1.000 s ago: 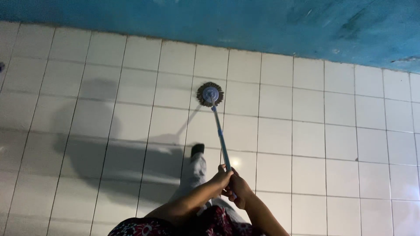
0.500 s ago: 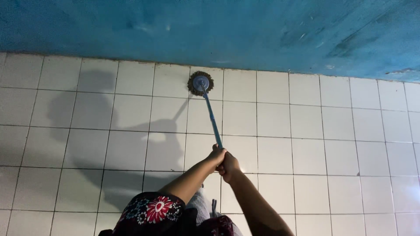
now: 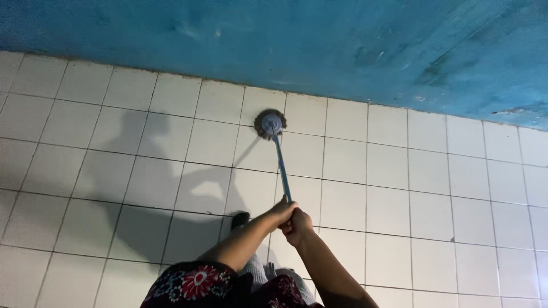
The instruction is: Mopping a tiled floor in a room.
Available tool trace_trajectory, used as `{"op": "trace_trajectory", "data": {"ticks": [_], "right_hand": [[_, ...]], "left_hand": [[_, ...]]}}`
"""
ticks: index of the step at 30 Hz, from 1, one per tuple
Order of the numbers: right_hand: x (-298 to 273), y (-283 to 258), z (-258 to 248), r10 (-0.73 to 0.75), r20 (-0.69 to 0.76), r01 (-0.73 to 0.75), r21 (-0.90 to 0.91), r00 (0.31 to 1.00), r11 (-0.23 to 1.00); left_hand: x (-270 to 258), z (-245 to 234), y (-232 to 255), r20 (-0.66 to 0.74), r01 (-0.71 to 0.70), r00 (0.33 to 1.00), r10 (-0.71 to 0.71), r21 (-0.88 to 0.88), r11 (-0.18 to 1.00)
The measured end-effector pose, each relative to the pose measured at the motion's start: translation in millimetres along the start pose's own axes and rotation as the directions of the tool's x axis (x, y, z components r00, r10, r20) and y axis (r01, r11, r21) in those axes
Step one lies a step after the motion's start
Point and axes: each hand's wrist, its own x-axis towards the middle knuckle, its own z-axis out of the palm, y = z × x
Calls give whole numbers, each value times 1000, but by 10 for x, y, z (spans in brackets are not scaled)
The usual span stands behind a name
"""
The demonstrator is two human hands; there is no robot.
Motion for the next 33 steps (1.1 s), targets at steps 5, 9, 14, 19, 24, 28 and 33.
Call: {"op": "trace_trajectory", "data": {"ticks": [5, 9, 14, 19, 24, 28, 33], "right_hand": [[-531, 73, -1064, 51, 56, -54, 49, 997, 997], [-759, 218, -1899, 88, 96, -98, 115, 992, 989], [-933, 239, -2246, 101, 76, -102, 18, 992, 995], [-672, 299, -2236, 103, 182, -95, -48, 978, 994], [-503, -11, -1868, 153, 59, -148, -75, 987, 986], [-194, -439, -1476, 125, 113, -119, -65, 986, 991], [405, -1117, -943, 56, 57, -50, -97, 997, 994]], "left_hand": [[-502, 988, -285, 62, 53, 996, -60, 112, 992], [-240, 1671, -1107, 267, -87, 960, 83, 3, 996], [-1061, 2009, -712, 125, 91, 988, -88, -21, 996], [-890, 1967, -885, 157, 89, 986, -63, -165, 982], [-650, 1753, -521, 99, 125, 989, -110, -160, 979], [-294, 1529, -63, 74, 72, 996, -59, -186, 980], [294, 1173, 747, 25, 70, 997, -67, -160, 985]]}}
